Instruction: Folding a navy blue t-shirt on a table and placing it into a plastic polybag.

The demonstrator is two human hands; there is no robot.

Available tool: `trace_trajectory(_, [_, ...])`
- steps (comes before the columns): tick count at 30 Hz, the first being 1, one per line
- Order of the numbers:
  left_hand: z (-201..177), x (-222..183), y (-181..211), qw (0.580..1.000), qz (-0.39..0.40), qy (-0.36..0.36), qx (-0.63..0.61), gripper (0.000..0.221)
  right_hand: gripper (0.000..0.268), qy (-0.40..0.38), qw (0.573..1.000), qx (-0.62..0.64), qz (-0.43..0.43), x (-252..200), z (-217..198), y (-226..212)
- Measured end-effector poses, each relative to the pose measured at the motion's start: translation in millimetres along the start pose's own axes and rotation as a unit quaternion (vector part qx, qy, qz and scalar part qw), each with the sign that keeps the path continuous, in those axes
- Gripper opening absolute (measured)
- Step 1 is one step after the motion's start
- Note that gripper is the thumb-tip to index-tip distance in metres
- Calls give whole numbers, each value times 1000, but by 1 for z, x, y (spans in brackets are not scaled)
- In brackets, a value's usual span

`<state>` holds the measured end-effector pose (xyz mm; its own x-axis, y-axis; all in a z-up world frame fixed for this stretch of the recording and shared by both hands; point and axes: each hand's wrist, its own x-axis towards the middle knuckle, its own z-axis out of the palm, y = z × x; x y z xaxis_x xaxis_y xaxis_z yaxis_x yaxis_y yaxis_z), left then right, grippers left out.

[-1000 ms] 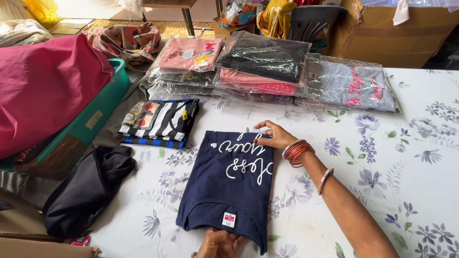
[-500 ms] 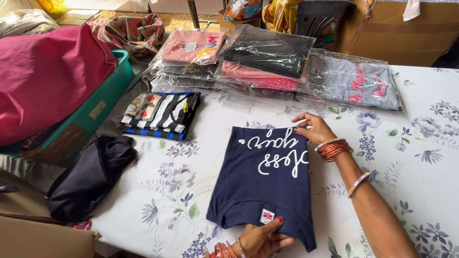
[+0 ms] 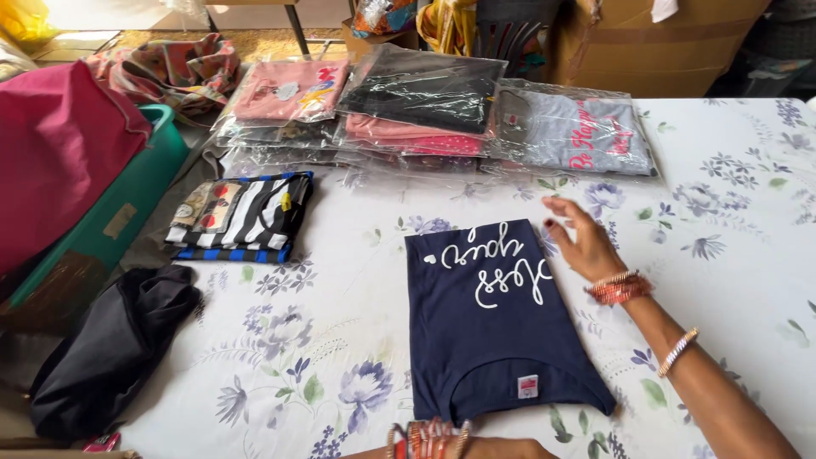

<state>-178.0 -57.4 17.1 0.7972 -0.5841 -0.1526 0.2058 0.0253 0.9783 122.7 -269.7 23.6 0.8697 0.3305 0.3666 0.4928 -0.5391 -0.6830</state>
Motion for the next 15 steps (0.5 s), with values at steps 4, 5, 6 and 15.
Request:
trace_trajectory(4, [-59,23,107,949,127,-58,282,37,67,-132,962,-168,-168,-74,7,-46])
trace_trajectory(5, [-79,39,99,950,126,-62,279,37,67,-132,963,-169,-163,-89,11,-53])
trace_trajectory(6, [-99,55,90,917,157,47,363,39,72,-179,947,-201,-176,-105,15,-60])
trace_trajectory(15, [-245,126,11,690,-87,252,673,79,78,-253,898,-304,-193,-153,15,-76])
